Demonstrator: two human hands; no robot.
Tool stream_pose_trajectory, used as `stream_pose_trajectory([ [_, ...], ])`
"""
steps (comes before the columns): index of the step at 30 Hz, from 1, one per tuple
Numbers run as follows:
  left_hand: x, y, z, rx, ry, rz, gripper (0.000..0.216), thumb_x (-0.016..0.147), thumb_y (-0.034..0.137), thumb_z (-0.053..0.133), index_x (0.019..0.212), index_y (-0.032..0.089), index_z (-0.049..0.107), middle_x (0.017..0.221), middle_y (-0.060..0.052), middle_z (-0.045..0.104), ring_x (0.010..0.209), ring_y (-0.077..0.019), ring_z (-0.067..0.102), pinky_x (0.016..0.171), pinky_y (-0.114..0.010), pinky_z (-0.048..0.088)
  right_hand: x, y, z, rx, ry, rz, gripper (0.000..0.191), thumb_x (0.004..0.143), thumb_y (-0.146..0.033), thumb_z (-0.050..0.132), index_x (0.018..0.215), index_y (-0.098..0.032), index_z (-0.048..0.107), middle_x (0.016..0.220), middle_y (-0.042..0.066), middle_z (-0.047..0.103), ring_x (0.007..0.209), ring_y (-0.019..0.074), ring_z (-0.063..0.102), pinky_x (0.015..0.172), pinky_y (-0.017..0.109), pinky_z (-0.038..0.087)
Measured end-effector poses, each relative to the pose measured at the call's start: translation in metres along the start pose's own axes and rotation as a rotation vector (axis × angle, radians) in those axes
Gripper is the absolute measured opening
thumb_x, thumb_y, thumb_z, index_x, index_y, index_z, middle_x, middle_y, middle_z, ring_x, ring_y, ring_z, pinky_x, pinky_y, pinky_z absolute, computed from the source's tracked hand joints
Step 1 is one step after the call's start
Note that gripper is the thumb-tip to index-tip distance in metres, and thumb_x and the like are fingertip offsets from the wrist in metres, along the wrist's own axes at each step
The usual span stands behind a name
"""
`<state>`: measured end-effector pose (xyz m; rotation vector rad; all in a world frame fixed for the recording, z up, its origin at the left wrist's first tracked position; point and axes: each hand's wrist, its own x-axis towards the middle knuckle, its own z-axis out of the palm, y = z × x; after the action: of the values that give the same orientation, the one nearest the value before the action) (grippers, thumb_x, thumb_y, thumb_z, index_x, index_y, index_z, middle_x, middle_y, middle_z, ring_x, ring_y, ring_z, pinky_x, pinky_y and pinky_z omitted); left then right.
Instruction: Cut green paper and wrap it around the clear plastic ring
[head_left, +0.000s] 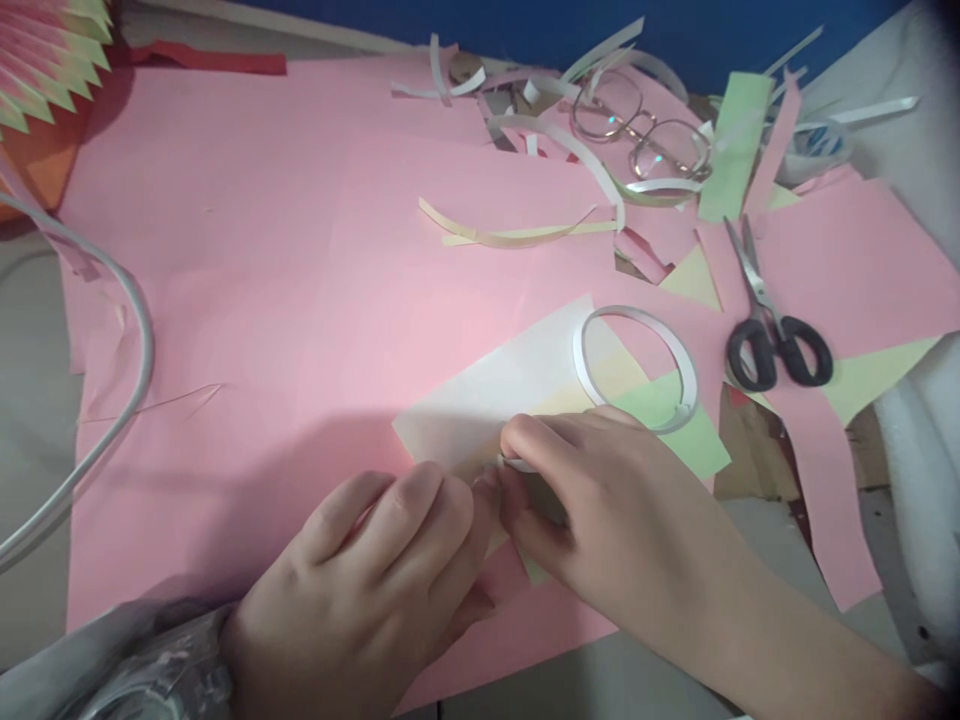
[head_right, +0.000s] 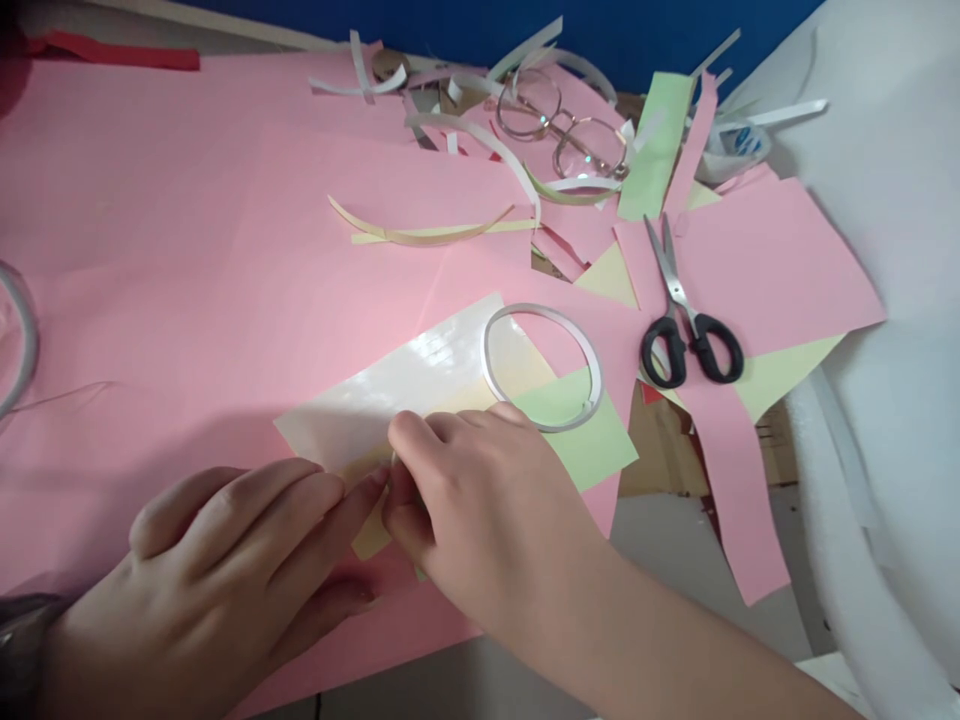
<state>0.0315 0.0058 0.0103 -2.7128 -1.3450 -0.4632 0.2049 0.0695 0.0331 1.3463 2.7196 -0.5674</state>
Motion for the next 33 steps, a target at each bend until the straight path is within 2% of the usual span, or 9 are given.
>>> stream_pose_trajectory([
  [6,0.0004,-0.0003,0.0015,0.001,0.003,-0.009,0.034,0.090,0.033,0.045,0.109,0.015,0.066,0.088,0.005,0.069,0.082,-0.0134,0.059,0.065,-0.032,0.046,-0.0005,-0.0014,0.0016,-0.031,0.037,0.007,0.012,0.077,-0.015,0.047,0.068,-0.020,0.041,0.056,-0.005,0.048,0.053,0.0114,0.041,0.059,0.028,0.029],
  [19,0.0006,0.0008,0.0009,0.006,-0.006,-0.016,0.034,0.089,0.036,0.046,0.109,0.016,0.065,0.089,0.006,0.068,0.086,-0.0133,0.058,0.069,-0.033,0.044,-0.0002,-0.0002,0.0017,-0.005,-0.003,0.005,0.013,0.077,-0.014,0.048,0.069,-0.021,0.041,0.059,-0.005,0.051,0.056,0.0123,0.043,0.061,0.028,0.028],
  [25,-0.0010,-0.0021,0.0018,0.001,0.006,0.001,0.033,0.089,0.033,0.044,0.107,0.016,0.066,0.088,0.005,0.068,0.083,-0.0140,0.058,0.068,-0.033,0.043,-0.0007,0.0000,0.0039,-0.055,0.048,-0.021,0.012,0.078,-0.014,0.048,0.070,-0.020,0.042,0.058,-0.005,0.050,0.055,0.0129,0.045,0.060,0.028,0.029],
  [33,-0.0006,0.0020,0.0050,-0.058,0.007,-0.059,0.032,0.088,0.035,0.045,0.105,0.019,0.067,0.086,0.004,0.066,0.086,-0.0159,0.055,0.079,-0.034,0.037,-0.0059,-0.0014,0.0048,-0.284,0.180,-0.035,0.015,0.074,-0.021,0.058,0.067,-0.020,0.044,0.057,-0.004,0.046,0.053,0.0150,0.046,0.057,0.029,0.029],
])
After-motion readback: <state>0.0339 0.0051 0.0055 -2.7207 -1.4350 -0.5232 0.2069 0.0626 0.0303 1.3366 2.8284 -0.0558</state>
